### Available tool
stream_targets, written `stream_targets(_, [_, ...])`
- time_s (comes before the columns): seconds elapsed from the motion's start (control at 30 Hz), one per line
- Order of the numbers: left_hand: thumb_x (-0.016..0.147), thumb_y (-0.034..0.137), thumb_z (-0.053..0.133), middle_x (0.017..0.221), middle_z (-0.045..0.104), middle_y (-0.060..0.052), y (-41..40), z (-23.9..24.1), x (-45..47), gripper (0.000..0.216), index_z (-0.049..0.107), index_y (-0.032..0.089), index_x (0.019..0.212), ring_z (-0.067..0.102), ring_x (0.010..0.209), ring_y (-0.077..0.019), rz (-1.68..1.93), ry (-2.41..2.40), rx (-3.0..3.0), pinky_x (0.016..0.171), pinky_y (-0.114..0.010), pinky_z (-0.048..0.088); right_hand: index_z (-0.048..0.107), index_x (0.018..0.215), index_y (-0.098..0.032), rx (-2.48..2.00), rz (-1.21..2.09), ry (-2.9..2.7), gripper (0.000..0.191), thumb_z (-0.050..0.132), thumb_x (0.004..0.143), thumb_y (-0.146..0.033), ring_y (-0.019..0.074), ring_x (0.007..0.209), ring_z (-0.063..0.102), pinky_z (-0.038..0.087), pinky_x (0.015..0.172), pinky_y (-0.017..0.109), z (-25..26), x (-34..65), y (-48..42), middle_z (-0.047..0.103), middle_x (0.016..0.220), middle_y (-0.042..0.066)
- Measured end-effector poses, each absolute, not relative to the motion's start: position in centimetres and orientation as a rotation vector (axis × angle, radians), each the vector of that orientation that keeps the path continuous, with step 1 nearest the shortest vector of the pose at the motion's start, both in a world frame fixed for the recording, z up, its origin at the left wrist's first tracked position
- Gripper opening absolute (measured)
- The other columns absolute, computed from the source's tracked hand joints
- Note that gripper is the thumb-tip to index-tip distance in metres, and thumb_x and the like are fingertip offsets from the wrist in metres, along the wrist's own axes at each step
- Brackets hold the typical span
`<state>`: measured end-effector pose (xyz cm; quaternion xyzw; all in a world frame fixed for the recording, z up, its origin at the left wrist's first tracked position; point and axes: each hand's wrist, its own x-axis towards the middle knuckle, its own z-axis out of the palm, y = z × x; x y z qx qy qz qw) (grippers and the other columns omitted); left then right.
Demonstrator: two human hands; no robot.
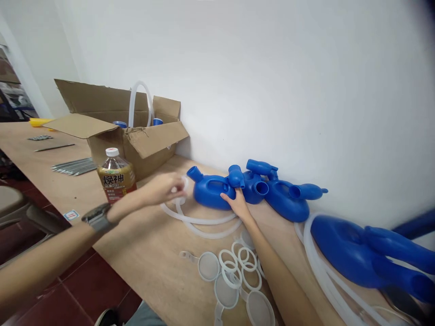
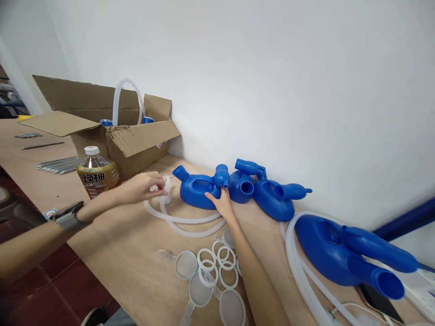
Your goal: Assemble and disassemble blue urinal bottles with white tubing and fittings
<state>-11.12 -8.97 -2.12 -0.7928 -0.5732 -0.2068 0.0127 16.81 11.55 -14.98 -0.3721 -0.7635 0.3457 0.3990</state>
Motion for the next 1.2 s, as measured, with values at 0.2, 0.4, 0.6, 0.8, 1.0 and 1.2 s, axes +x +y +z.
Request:
stream_targets(0.2, [0.102, 0.031, 0.065, 0.100, 0.071, -0.007, -13.3, -8.3, 2.3, 0.009, 0.069, 0.023, 0.102, 0.068, 0.092, -0.0240, -0.522, -1.217, -2.800, 0.076, -0.037, 0.049, 0.043, 0.157, -0.023, -0.986, 0.836, -1.997, 0.092, 0.070, 0.080, -0.066, 0.0322, 0.156, 0.033, 0.023, 0.134, 0.050, -14.7, 16.9, 11.5, 0.043, 0.161, 0.014])
stream_targets(0.4, [0.098, 0.043, 0.071, 0.105, 0.072, -0.009, -10.3, -9.0, 3.5, 0.026, 0.072, 0.022, 0.112, 0.071, 0.095, -0.0242, -0.719, -1.229, -3.010, 0.080, -0.034, 0.054, 0.041, 0.158, -0.024, -0.984, 0.839, -2.046, 0.092, 0.070, 0.081, -0.066, 0.0310, 0.156, 0.034, 0.024, 0.133, 0.048, -14.3, 17.6, 11.6, 0.044, 0.160, 0.013])
stream_targets(0.6, [0.094, 0.038, 0.069, 0.128, 0.062, -0.015, -4.7, -8.3, -6.2, 0.036, 0.070, 0.020, 0.125, 0.061, 0.120, -0.0343, -1.126, -1.864, -2.185, 0.103, -0.048, 0.051, 0.048, 0.154, -0.025, -0.937, 0.885, -2.038, 0.089, 0.075, 0.078, -0.064, 0.0314, 0.154, 0.038, 0.025, 0.133, 0.049, -13.6, 17.9, 11.4, 0.045, 0.161, 0.010])
stream_targets(0.8, [0.088, 0.058, 0.073, 0.157, 0.038, -0.022, -1.8, -9.8, -10.7, 0.094, 0.033, 0.018, 0.162, 0.041, 0.146, -0.0421, -1.223, -1.978, -2.000, 0.117, -0.057, 0.041, 0.057, 0.147, -0.024, -0.912, 0.955, -2.007, 0.082, 0.079, 0.077, -0.060, 0.0334, 0.146, 0.050, 0.036, 0.128, 0.051, -13.2, 18.4, 11.1, 0.054, 0.155, 0.011])
stream_targets(1.0, [0.090, 0.060, 0.069, 0.129, 0.062, -0.010, -0.1, -8.8, -11.3, 0.056, 0.062, 0.023, 0.132, 0.066, 0.110, -0.0290, -1.179, -1.900, -2.216, 0.088, -0.038, 0.057, 0.039, 0.159, -0.022, -0.902, 1.024, -1.983, 0.112, 0.087, 0.067, -0.063, 0.0322, 0.151, 0.046, 0.031, 0.130, 0.052, -13.4, 18.9, 11.4, 0.053, 0.156, 0.015])
stream_targets(1.2, [0.090, 0.062, 0.068, 0.126, 0.062, -0.008, -0.2, -9.2, -11.4, 0.054, 0.062, 0.024, 0.128, 0.066, 0.108, -0.0276, -1.222, -1.894, -2.166, 0.083, -0.036, 0.056, -0.004, 0.169, -0.030, -0.682, 1.230, -1.789, 0.145, 0.087, 0.063, -0.067, 0.0265, 0.155, 0.042, 0.035, 0.129, 0.050, -11.1, 19.1, 11.3, 0.030, 0.171, 0.016])
